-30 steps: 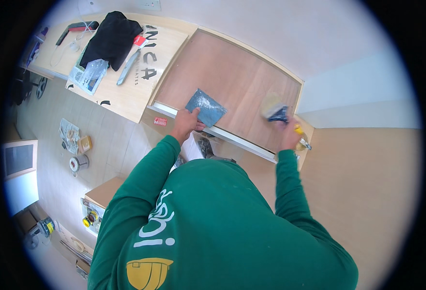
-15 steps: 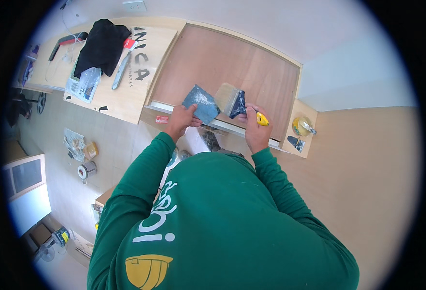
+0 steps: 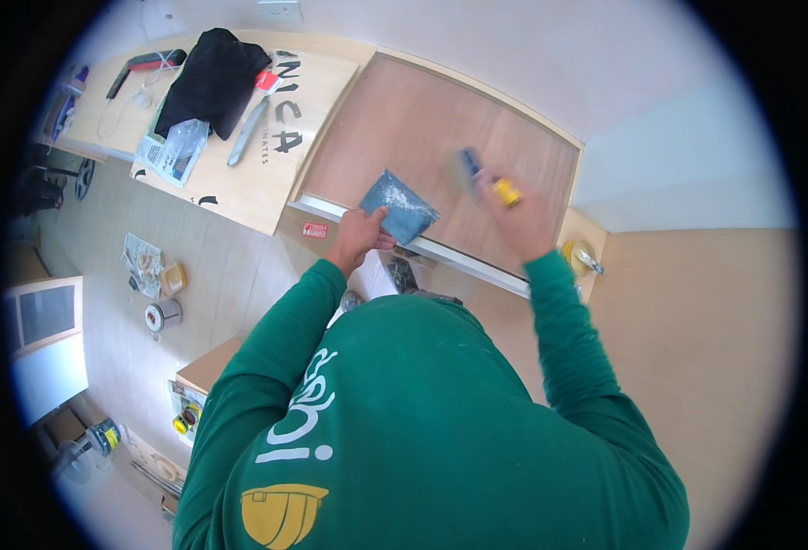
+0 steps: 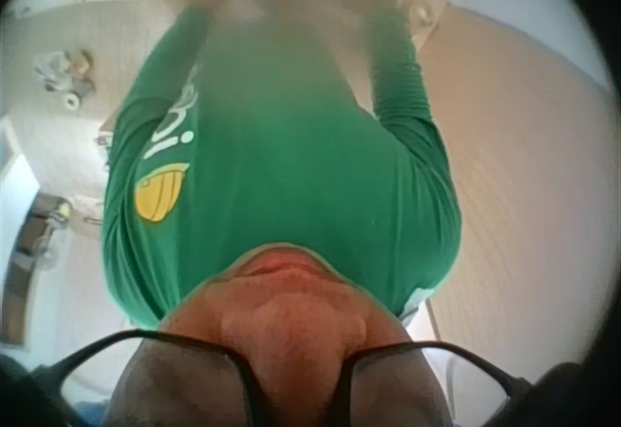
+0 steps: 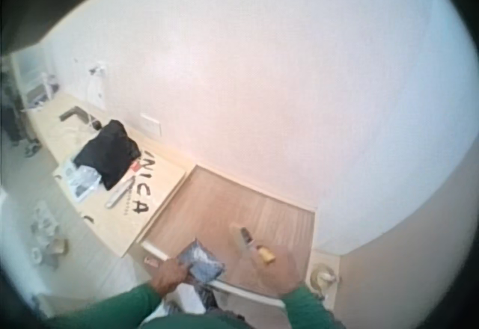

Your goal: The person applies a clear finish to a wooden cabinet door using a brush, then scrapes the edges with a utility knife. They move a fan, retrieve a sanding block, and sand the door surface before scraping the edges again.

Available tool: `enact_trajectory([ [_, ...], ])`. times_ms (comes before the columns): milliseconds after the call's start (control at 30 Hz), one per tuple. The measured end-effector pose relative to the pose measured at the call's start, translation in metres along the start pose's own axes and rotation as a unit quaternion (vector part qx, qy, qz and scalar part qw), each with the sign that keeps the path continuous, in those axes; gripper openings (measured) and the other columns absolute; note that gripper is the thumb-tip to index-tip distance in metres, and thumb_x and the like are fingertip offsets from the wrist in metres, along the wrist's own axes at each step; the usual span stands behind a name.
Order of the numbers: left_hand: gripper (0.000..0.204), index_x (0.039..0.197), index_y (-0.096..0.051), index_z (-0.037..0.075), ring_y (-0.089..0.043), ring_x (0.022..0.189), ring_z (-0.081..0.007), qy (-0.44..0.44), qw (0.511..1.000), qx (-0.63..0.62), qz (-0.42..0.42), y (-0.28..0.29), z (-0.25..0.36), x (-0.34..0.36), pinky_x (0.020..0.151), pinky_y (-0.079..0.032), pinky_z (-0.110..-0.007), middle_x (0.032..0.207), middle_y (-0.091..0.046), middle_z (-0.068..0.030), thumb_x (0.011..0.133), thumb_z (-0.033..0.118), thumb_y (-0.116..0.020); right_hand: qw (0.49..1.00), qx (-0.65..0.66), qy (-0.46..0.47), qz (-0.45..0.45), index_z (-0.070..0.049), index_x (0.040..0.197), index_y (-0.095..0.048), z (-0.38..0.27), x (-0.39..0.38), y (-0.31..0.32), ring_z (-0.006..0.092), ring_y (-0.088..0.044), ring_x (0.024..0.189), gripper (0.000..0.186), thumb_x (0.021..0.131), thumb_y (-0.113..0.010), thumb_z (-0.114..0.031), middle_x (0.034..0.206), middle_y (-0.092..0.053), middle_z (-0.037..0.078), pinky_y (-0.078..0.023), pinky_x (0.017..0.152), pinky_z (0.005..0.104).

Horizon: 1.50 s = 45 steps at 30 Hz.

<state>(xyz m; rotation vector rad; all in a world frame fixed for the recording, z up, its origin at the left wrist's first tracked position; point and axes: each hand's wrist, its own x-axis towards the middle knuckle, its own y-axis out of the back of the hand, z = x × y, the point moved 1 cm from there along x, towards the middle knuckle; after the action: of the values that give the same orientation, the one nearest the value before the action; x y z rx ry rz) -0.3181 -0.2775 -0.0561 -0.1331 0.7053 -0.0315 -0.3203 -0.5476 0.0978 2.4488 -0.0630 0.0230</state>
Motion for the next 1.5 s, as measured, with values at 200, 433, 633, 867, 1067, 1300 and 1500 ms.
enact_trajectory([
  [200, 0.045, 0.107, -0.047, -0.019, -0.074, 0.065, -0.0331, 0.010, 0.999, -0.011, -0.037, -0.010, -0.002, 0.008, 0.053, -0.064, -0.038, 0.084, -0.067, -0.0279, 0.103, 0.022, -0.064, 0.998, -0.063, 0.013, 0.014, -0.017, 0.106, -0.075, 0.080, 0.085, 0.026, 0.0382, -0.071, 0.090, 0.017, 0.094, -0.071, -0.027, 0.098, -0.074, 0.019, -0.056, 0.079, 0.0425],
  [433, 0.043, 0.103, -0.049, -0.017, -0.074, 0.064, -0.0328, 0.004, 0.999, -0.034, 0.021, 0.006, -0.016, 0.000, 0.053, -0.064, -0.039, 0.083, -0.067, -0.0267, 0.103, 0.023, -0.065, 0.990, 0.042, 0.077, -0.110, -0.013, 0.108, -0.074, -0.014, 0.027, -0.010, 0.0362, -0.071, 0.094, 0.018, 0.094, -0.071, -0.023, 0.100, -0.074, 0.017, -0.055, 0.085, 0.0414],
  [633, 0.043, 0.101, -0.052, -0.015, -0.073, 0.064, -0.0311, 0.003, 0.999, -0.030, 0.025, -0.014, -0.007, -0.001, 0.054, -0.064, -0.037, 0.082, -0.068, -0.0251, 0.103, 0.025, -0.066, 0.988, -0.045, 0.125, -0.082, -0.011, 0.110, -0.073, 0.033, 0.128, -0.006, 0.0335, -0.072, 0.096, 0.018, 0.095, -0.070, -0.021, 0.102, -0.075, 0.015, -0.055, 0.087, 0.0387],
  [867, 0.043, 0.103, -0.052, -0.012, -0.074, 0.064, -0.0292, 0.004, 0.999, -0.040, 0.036, -0.003, -0.015, -0.001, 0.055, -0.064, -0.035, 0.083, -0.068, -0.0230, 0.103, 0.029, -0.066, 0.976, 0.084, 0.119, -0.159, -0.007, 0.111, -0.074, -0.023, 0.007, 0.008, 0.0206, -0.071, 0.092, 0.019, 0.096, -0.070, -0.017, 0.100, -0.075, 0.010, -0.055, 0.084, 0.0363],
  [1067, 0.042, 0.101, -0.051, -0.016, -0.074, 0.064, -0.0318, 0.003, 0.999, -0.037, 0.020, -0.012, -0.003, -0.003, 0.054, -0.064, -0.037, 0.082, -0.069, -0.0259, 0.103, 0.024, -0.065, 0.984, -0.154, -0.074, 0.048, -0.007, 0.110, -0.074, 0.078, 0.027, 0.080, 0.0250, -0.071, 0.080, 0.019, 0.098, -0.068, -0.020, 0.096, -0.076, 0.015, -0.055, 0.077, 0.0378],
  [1300, 0.043, 0.099, -0.054, -0.017, -0.074, 0.065, -0.0305, -0.003, 0.999, -0.027, 0.019, 0.002, -0.009, -0.005, 0.054, -0.064, -0.036, 0.082, -0.069, -0.0253, 0.103, 0.025, -0.066, 0.996, 0.066, 0.052, -0.030, -0.007, 0.109, -0.074, -0.018, -0.024, -0.004, 0.0199, -0.069, 0.080, 0.023, 0.098, -0.070, -0.027, 0.092, -0.073, 0.015, -0.054, 0.077, 0.0337],
  [1500, 0.044, 0.098, -0.054, -0.015, -0.074, 0.065, -0.0302, 0.005, 0.999, -0.031, -0.025, 0.002, -0.019, -0.004, 0.056, -0.064, -0.036, 0.082, -0.069, -0.0244, 0.103, 0.027, -0.066, 0.987, -0.118, 0.002, 0.107, -0.009, 0.109, -0.074, 0.074, 0.076, 0.052, 0.0246, -0.069, 0.077, 0.031, 0.098, -0.068, -0.038, 0.085, -0.072, 0.015, -0.053, 0.070, 0.0365],
])
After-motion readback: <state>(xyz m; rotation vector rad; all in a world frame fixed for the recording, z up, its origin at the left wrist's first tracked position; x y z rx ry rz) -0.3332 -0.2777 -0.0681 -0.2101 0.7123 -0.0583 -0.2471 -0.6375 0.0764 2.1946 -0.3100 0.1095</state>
